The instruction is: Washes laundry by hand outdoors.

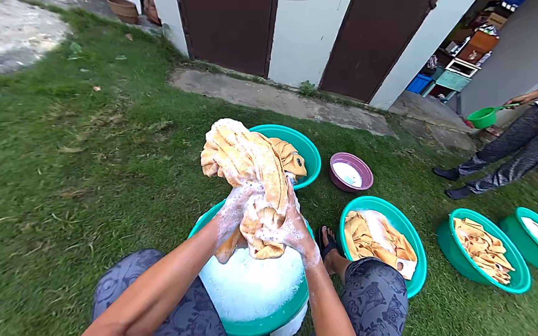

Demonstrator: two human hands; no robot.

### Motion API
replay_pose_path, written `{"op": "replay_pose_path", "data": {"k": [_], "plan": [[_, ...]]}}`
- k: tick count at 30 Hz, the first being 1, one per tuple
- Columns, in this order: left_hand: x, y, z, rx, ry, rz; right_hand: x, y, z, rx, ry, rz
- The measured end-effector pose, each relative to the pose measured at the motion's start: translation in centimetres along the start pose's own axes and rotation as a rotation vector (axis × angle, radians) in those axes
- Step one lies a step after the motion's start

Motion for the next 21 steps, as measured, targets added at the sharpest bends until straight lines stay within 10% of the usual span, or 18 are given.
{"op": "replay_pose_path", "data": {"k": [13, 21], "plan": [[-1.9, 0.7, -1.0, -0.088, 0.020, -0.106, 1.7, 0.6, 2.8, 0.230, -0.074, -0.109], [-2.6, 0.1, -0.6, -0.048, 0.195, -0.144, 0.7, -0.4, 1.5, -0.020, -0.137, -0.004]]}}
Point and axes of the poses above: each hand's wrist, its own y-axis away from the middle knuckle, its own z-axis out of the palm, x = y × z, the point moved 7 cm from there along -y, towards the middle knuckle, and after that the axes turned 1 degree about -z, right-handed, at the moved point
